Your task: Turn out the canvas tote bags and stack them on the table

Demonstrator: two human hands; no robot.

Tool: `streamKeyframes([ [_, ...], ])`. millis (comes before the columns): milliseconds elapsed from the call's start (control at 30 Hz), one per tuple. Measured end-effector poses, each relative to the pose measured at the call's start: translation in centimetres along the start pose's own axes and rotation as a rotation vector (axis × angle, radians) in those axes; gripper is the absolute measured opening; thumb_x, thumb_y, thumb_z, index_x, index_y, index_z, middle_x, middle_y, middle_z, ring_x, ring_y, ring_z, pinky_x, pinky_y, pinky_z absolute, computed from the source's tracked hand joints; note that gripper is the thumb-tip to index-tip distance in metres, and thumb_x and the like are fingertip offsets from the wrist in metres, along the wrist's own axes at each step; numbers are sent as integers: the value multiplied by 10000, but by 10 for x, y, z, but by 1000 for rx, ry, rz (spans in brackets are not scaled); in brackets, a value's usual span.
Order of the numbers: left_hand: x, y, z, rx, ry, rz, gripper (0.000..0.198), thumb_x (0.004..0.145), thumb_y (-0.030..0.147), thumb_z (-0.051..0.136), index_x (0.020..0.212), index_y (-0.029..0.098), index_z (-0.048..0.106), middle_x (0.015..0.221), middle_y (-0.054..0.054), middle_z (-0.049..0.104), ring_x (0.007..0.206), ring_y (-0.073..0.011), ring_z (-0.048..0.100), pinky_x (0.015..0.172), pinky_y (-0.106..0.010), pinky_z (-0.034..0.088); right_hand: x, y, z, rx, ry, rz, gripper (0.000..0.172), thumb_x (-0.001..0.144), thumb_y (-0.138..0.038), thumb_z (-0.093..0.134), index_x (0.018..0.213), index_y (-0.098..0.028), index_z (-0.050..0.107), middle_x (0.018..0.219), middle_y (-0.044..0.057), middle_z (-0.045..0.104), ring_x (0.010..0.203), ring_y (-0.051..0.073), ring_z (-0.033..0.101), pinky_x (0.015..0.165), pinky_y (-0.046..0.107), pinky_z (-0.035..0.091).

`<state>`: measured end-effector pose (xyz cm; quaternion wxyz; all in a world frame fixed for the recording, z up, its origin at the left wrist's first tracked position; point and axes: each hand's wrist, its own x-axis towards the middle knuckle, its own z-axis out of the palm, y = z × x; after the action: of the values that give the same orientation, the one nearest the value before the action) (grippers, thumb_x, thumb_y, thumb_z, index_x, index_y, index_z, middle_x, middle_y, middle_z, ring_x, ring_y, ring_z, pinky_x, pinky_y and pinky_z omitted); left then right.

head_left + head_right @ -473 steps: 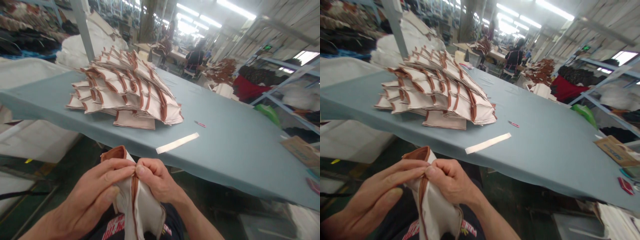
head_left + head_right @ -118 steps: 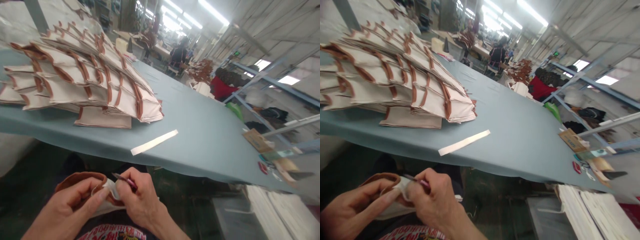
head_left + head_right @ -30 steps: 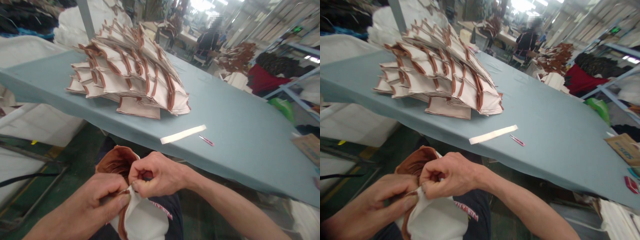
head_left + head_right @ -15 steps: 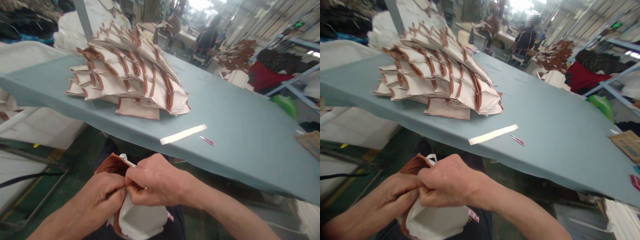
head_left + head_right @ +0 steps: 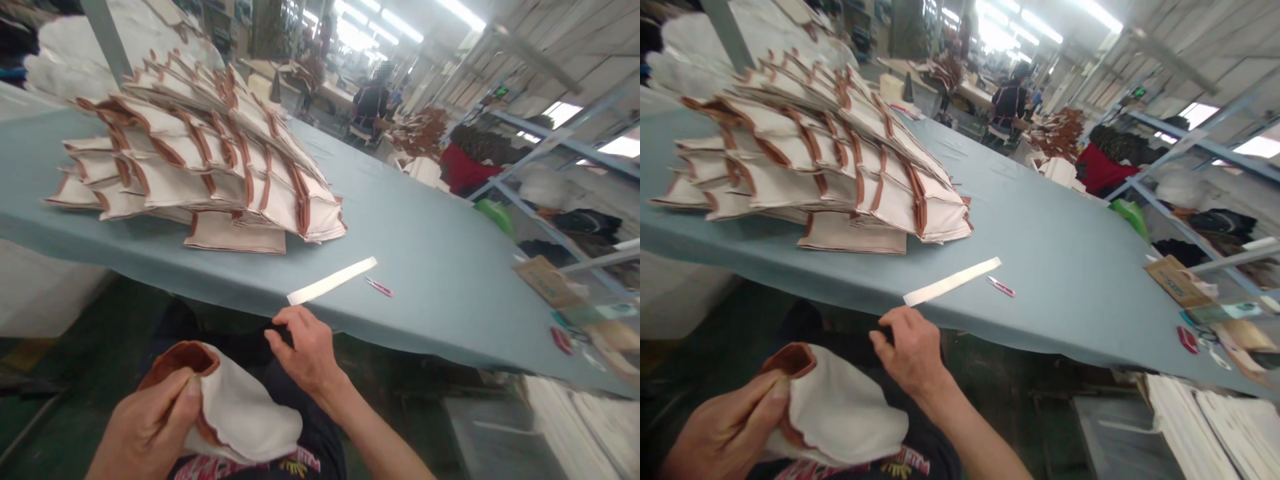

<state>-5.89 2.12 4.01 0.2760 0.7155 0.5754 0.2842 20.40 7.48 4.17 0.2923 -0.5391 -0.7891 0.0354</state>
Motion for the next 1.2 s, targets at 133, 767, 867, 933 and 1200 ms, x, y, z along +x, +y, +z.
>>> streamKeyframes([
  [133, 11, -11, 17, -27, 20, 97, 486, 1091, 372, 459, 630, 261, 566, 524, 61, 619, 457, -140, 621, 527, -288, 437, -11, 54, 9, -223, 43, 146, 292, 954, -161, 839, 1208, -196, 699, 1170, 146, 799, 1036, 323, 735, 876, 417, 599],
  [767, 86, 25, 63, 48, -65, 108, 371, 1037, 388, 434, 874, 252, 737, 834, -55, 879, 781, -278, 862, 713, -360, 608, 26, 67, 34, -332, -64, 137, 102, 1085, -304, 775, 1005, -243, 757, 989, 76, 772, 953, 282, 641, 820, 396, 415],
  [867, 93, 27, 69, 61, -40, 54, 368, 1003, 375, 471, 1127, 226, 784, 1059, -88, 925, 935, -294, 890, 823, -364, 650, 30, 68, 32, -276, -94, 155, 171, 1107, -294, 742, 946, -241, 760, 959, 65, 784, 932, 259, 661, 799, 373, 409],
  [933, 98, 29, 71, 66, -41, 20, 367, 985, 353, 494, 1186, 232, 777, 1072, -74, 928, 944, -281, 891, 848, -346, 657, 31, 69, 28, -225, -107, 180, 215, 1124, -285, 709, 922, -240, 766, 957, 58, 798, 926, 241, 682, 796, 355, 415],
  [1200, 128, 45, 85, 32, -132, -18, 445, 967, 382, 475, 1230, 212, 791, 901, -42, 912, 802, -274, 873, 761, -346, 643, 38, 73, 13, 9, -109, 408, 213, 1087, -223, 662, 928, -244, 802, 932, 14, 834, 865, 198, 745, 757, 296, 460],
])
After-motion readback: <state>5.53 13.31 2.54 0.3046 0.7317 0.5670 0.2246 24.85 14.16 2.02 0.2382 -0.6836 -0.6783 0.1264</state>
